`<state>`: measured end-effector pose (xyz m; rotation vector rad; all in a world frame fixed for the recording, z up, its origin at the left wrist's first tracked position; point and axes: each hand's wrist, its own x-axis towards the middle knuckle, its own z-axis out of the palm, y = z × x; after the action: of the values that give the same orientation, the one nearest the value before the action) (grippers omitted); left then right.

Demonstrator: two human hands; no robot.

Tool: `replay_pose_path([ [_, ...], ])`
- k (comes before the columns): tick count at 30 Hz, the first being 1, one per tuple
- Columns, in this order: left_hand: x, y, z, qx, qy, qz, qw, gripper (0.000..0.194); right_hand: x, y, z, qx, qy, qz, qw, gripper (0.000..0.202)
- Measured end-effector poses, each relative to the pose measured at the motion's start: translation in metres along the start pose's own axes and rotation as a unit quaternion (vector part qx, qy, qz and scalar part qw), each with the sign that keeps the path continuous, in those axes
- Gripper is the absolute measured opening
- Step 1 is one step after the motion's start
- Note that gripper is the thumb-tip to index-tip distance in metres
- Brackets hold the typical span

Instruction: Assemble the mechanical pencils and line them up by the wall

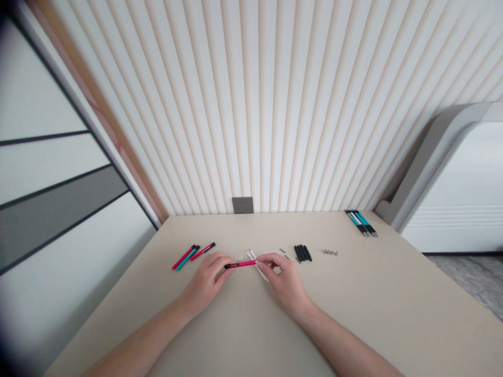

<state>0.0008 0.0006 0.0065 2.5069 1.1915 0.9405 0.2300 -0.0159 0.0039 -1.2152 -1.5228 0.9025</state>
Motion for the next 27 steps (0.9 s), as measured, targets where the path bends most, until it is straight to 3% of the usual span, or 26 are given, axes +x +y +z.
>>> replay_pose_path([
  [7,0.0,0.003,-0.001,-0.015,0.007,-0.001,1.0,0.011,-0.001,-0.001,0.001,-0.022,-0.032,-0.057,0.998,0.027],
  [12,0.001,-0.001,0.003,-0.1,0.052,-0.1,0.989,0.01,0.001,0.005,-0.003,-0.125,-0.045,-0.077,0.988,0.03],
  [17,0.004,-0.007,0.005,-0.174,0.091,-0.164,0.967,0.013,0.003,0.015,-0.008,-0.275,-0.086,-0.108,0.952,0.027],
  [20,0.003,-0.007,0.003,-0.12,0.097,-0.124,0.98,0.011,0.003,0.016,-0.008,-0.318,-0.091,-0.097,0.939,0.027],
  [24,0.0,-0.003,0.0,-0.047,0.064,-0.024,0.997,0.011,0.004,0.014,-0.01,-0.344,-0.092,-0.081,0.931,0.027],
  [27,-0.001,0.0,-0.001,-0.025,0.043,0.01,0.999,0.012,0.004,0.011,-0.012,-0.37,-0.085,-0.069,0.923,0.026],
])
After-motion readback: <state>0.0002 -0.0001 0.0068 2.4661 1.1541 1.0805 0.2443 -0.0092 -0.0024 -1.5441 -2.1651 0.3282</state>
